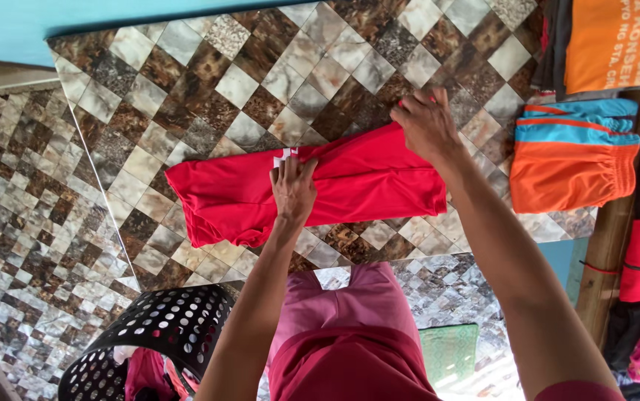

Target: The person folds several t-shirts one by one on a tiled table. They smooth each shirt, fold the sleeves and sides, then roll or fold the body into a compact rectangle and place it on a nearby wooden bench. The shirts include a blue one, a red one, and a grey one with red accents.

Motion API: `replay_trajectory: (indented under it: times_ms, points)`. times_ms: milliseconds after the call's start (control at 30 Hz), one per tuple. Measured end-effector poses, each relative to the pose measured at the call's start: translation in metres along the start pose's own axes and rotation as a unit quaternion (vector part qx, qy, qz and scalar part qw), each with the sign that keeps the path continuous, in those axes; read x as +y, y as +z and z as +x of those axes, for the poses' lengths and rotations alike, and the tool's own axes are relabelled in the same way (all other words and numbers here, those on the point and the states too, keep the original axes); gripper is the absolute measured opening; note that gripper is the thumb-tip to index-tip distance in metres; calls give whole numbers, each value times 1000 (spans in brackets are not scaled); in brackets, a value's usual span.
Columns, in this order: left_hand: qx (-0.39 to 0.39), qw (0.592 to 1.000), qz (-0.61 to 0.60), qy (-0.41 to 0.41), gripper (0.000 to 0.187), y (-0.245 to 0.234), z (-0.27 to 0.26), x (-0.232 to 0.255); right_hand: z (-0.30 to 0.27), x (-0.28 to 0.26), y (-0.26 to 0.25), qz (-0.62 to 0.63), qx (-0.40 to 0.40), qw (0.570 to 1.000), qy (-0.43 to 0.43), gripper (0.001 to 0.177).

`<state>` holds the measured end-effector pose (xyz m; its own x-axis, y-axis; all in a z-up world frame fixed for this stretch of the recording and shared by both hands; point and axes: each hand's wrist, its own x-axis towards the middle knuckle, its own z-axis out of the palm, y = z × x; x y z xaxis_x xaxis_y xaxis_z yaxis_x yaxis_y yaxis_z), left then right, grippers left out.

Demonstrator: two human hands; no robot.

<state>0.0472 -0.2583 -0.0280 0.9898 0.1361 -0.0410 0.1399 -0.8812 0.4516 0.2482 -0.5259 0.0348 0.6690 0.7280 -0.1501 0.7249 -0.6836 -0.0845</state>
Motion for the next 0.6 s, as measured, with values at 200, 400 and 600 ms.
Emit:
replay_trajectory:
  times_ms: [200,400,600]
  points:
    - [-24,997,-20,72,35,-13,-24,10,-105,-52,2,4,10,984,177,12]
    - [-99,991,-19,89,38,-12,-42,14,-156,-99,28,88,10,935,345,43]
    - [-115,991,-23,68,50,-25,-64,11,-145,-105,42,103,24,923,369,48]
